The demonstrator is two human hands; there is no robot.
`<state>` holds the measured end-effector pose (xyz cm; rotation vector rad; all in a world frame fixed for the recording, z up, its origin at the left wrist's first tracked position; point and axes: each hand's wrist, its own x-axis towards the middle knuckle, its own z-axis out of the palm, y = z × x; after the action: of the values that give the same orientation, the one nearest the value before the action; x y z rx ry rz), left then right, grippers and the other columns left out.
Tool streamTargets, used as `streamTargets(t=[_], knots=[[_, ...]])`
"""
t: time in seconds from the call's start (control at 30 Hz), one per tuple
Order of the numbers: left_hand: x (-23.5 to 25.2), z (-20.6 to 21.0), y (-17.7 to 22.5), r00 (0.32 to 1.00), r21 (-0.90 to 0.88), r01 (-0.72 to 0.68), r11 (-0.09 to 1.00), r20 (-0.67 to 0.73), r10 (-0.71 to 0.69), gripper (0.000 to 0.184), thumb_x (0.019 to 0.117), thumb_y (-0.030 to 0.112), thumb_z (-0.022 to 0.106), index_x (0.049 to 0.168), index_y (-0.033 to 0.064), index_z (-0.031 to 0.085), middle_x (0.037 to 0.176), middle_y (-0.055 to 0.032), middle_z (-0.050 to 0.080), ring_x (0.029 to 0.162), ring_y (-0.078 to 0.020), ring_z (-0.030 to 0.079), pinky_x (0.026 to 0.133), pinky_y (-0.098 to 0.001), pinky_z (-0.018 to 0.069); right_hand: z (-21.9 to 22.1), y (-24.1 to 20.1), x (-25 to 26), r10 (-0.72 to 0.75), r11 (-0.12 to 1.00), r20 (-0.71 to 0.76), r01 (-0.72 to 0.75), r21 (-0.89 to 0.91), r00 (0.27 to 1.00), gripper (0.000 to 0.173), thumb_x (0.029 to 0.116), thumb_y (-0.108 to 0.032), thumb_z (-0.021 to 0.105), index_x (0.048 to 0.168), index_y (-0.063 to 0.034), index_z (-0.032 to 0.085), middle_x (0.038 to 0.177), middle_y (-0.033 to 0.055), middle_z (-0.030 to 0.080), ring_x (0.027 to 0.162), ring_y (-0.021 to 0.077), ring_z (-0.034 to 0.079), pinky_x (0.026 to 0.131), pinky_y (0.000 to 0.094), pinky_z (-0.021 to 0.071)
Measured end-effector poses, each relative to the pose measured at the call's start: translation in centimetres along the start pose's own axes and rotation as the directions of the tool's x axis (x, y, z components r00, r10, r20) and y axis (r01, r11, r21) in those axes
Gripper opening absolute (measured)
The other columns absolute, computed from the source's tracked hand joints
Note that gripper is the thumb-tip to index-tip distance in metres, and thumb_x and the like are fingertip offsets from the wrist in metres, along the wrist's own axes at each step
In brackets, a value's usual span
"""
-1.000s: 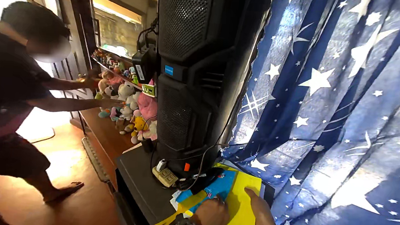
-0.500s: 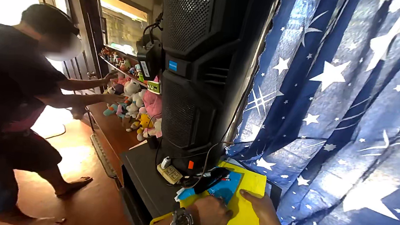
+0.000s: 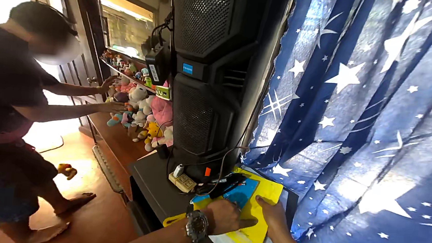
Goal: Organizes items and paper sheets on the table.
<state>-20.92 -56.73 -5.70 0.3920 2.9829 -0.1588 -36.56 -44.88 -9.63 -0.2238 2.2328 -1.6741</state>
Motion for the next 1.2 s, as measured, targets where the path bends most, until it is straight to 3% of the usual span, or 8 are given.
streamTargets(t=[0.23, 0.3, 0.4, 0.47, 0.73, 0.87, 1.0, 1.2], knots=[[0.2, 1.7, 2.2, 0.938, -0.170, 0.216, 0.961, -0.236, -0.253, 0.069, 0.1018, -0.003, 0.047, 0.164, 0.0207, 0.029, 0.104, -0.0291, 0.069, 0.099, -0.0467, 0.070, 0.081, -0.0555, 0.0581, -0.5, -0.1, 0.4, -0.012, 1.000, 0.002, 0.012, 0.016, 1.000, 0.068, 0.0908, -0.018, 0.079, 0.144, 0.0044, 0.042, 0.133, 0.0233, 0.060, 0.123, 0.0309, 0.060, 0.103, 0.0479, 0.0500], [0.0, 2.3, 3.3, 0.864, -0.369, 0.288, 0.884, -0.298, -0.406, 0.062, 0.1028, 0.012, 0.050, 0.163, 0.0151, 0.032, 0.116, -0.0266, 0.069, 0.110, -0.0437, 0.069, 0.090, -0.0547, 0.0568, -0.1, 0.1, 0.1, -0.035, 0.999, -0.045, 0.036, 0.033, 0.998, 0.077, 0.0888, -0.017, 0.081, 0.148, 0.0032, 0.037, 0.136, 0.0243, 0.058, 0.125, 0.0320, 0.059, 0.104, 0.0488, 0.0498], [0.5, 3.2, 5.0, 0.810, -0.581, 0.294, 0.759, -0.271, -0.520, 0.067, 0.1076, 0.038, 0.043, 0.163, 0.0050, 0.027, 0.151, -0.0283, 0.050, 0.143, -0.0436, 0.047, 0.116, -0.0518, 0.0416, 1.2, 0.1, -1.1, -0.063, 0.997, -0.127, 0.068, 0.034, 0.990, 0.090, 0.0849, -0.018, 0.085, 0.153, 0.0026, 0.030, 0.138, 0.0264, 0.056, 0.127, 0.0344, 0.059, 0.105, 0.0501, 0.0495], [0.9, 3.5, 5.4, 0.818, -0.592, 0.282, 0.755, -0.262, -0.512, 0.068, 0.1083, 0.042, 0.038, 0.163, 0.0035, 0.024, 0.159, -0.0275, 0.041, 0.149, -0.0440, 0.038, 0.120, -0.0510, 0.0358, 1.9, 0.2, -1.9, -0.065, 0.998, -0.149, 0.068, 0.018, 0.987, 0.095, 0.0826, -0.018, 0.087, 0.153, 0.0025, 0.027, 0.137, 0.0266, 0.057, 0.125, 0.0343, 0.060, 0.105, 0.0491, 0.0499], [0.4, 4.8, 4.5, 0.820, -0.579, 0.242, 0.779, -0.306, -0.483, 0.057, 0.1075, 0.035, 0.045, 0.155, 0.0024, 0.043, 0.158, -0.0213, 0.045, 0.150, -0.0351, 0.040, 0.121, -0.0451, 0.0360, 0.3, 0.0, -0.3, -0.069, 0.998, -0.042, 0.069, -0.009, 0.997, 0.109, 0.0768, -0.030, 0.092, 0.155, 0.0021, 0.024, 0.143, 0.0258, 0.053, 0.132, 0.0329, 0.055, 0.109, 0.0489, 0.0465], [-0.6, 5.7, 5.0, 0.813, -0.530, 0.183, 0.828, -0.392, -0.431, 0.069, 0.1026, 0.058, 0.047, 0.153, 0.0104, 0.048, 0.162, -0.0197, 0.040, 0.154, -0.0395, 0.030, 0.123, -0.0616, 0.0235, 1.0, -0.1, -1.4, -0.151, 0.986, -0.131, 0.139, -0.097, 0.980, 0.133, 0.0704, -0.026, 0.096, 0.163, -0.0060, 0.003, 0.145, 0.0295, 0.051, 0.131, 0.0391, 0.056, 0.107, 0.0539, 0.0480], [-2.0, 6.4, 6.0, 0.785, -0.501, 0.156, 0.851, -0.460, -0.415, 0.086, 0.0881, 0.075, 0.059, 0.151, 0.0159, 0.054, 0.159, -0.0179, 0.045, 0.151, -0.0412, 0.035, 0.121, -0.0671, 0.0231, 0.9, -0.5, -1.6, -0.175, 0.964, -0.082, 0.154, -0.217, 0.981, 0.123, 0.0763, -0.029, 0.093, 0.165, -0.0087, 0.009, 0.150, 0.0272, 0.049, 0.133, 0.0393, 0.055, 0.108, 0.0545, 0.0461], [-1.5, 7.6, 5.8, 0.827, -0.525, 0.181, 0.832, -0.377, -0.418, 0.067, 0.1004, 0.056, 0.055, 0.153, 0.0154, 0.050, 0.165, -0.0190, 0.035, 0.155, -0.0439, 0.026, 0.122, -0.0700, 0.0140, 1.3, -0.6, -1.1, -0.166, 0.971, -0.101, 0.145, -0.193, 0.981, 0.120, 0.0765, -0.025, 0.093, 0.164, -0.0074, 0.013, 0.145, 0.0285, 0.053, 0.132, 0.0394, 0.056, 0.108, 0.0536, 0.0466]])
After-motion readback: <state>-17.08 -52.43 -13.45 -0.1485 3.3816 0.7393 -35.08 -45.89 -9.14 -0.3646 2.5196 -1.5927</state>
